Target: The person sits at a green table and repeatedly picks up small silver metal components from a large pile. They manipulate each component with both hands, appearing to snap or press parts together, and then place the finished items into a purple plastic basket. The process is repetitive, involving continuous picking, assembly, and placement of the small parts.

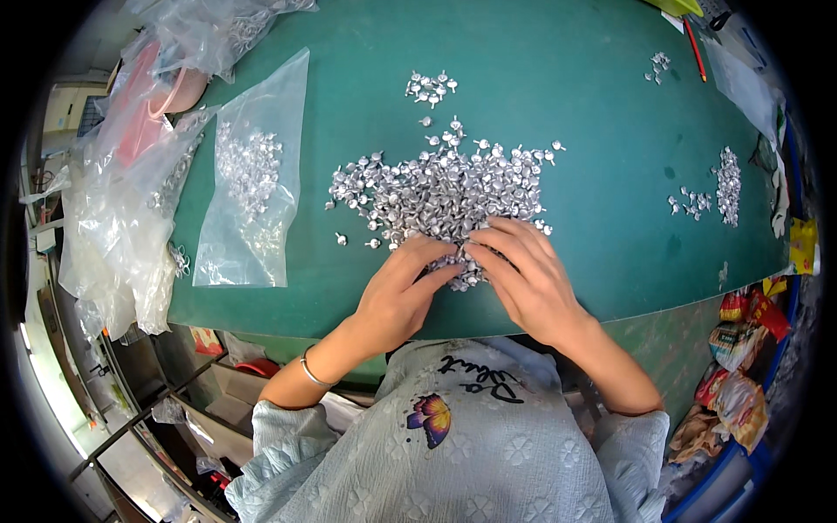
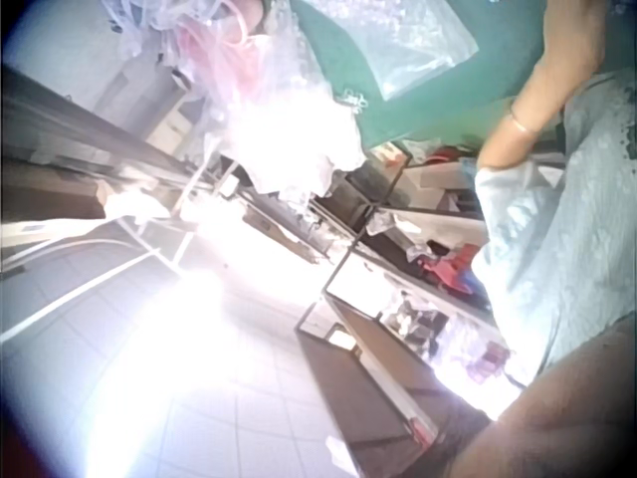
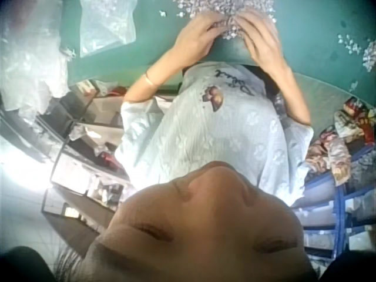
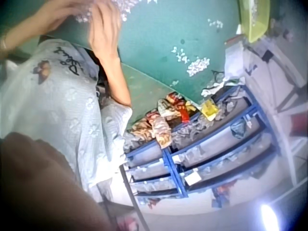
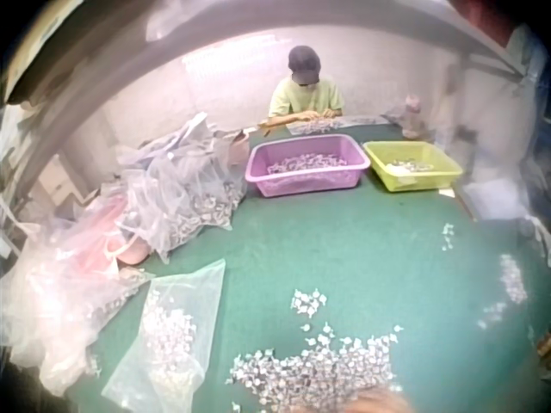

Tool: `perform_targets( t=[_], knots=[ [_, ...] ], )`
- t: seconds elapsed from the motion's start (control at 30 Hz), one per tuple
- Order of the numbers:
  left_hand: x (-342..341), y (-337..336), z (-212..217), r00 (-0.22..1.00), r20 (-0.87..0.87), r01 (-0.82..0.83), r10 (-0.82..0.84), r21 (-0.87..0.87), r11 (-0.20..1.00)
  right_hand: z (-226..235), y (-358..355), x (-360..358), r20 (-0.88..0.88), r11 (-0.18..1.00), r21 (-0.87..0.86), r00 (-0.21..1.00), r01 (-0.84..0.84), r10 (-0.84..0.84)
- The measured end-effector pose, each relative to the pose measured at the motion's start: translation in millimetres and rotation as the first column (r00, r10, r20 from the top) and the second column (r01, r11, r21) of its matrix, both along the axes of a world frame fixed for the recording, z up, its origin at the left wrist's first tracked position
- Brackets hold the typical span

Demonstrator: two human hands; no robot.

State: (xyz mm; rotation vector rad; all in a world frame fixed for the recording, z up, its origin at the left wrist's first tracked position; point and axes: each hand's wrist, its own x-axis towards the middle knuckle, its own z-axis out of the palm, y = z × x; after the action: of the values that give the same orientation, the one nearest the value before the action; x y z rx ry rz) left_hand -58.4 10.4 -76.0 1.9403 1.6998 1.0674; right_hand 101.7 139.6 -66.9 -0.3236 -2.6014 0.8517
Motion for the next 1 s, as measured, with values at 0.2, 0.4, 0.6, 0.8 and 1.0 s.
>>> perform_targets(
  t=[0.2,0.4,0.6,0.8,1.0],
  knots=[
    [-1,-8,0,0.998,-0.036,-0.053,0.053,-0.012,0.999,-7,5,11,-0.095,0.996,0.058,0.993,0.072,-0.066],
    [-2,-16,-4,0.982,-0.018,-0.189,0.190,0.056,0.980,-1,7,11,-0.128,0.943,0.052,0.939,0.327,-0.319],
    [12,-10,3,0.959,0.103,-0.269,0.265,0.023,0.963,11,4,-12,0.041,0.928,0.100,0.930,0.359,-0.365],
    [25,-8,9,0.961,0.138,-0.246,0.239,0.030,0.969,7,5,-9,0.008,0.943,0.050,0.944,0.329,-0.330],
    [38,-6,15,0.730,0.591,-0.270,0.342,-0.210,0.940,9,-7,-1,-0.128,0.811,-0.483,0.890,0.330,-0.438]
  ],
)
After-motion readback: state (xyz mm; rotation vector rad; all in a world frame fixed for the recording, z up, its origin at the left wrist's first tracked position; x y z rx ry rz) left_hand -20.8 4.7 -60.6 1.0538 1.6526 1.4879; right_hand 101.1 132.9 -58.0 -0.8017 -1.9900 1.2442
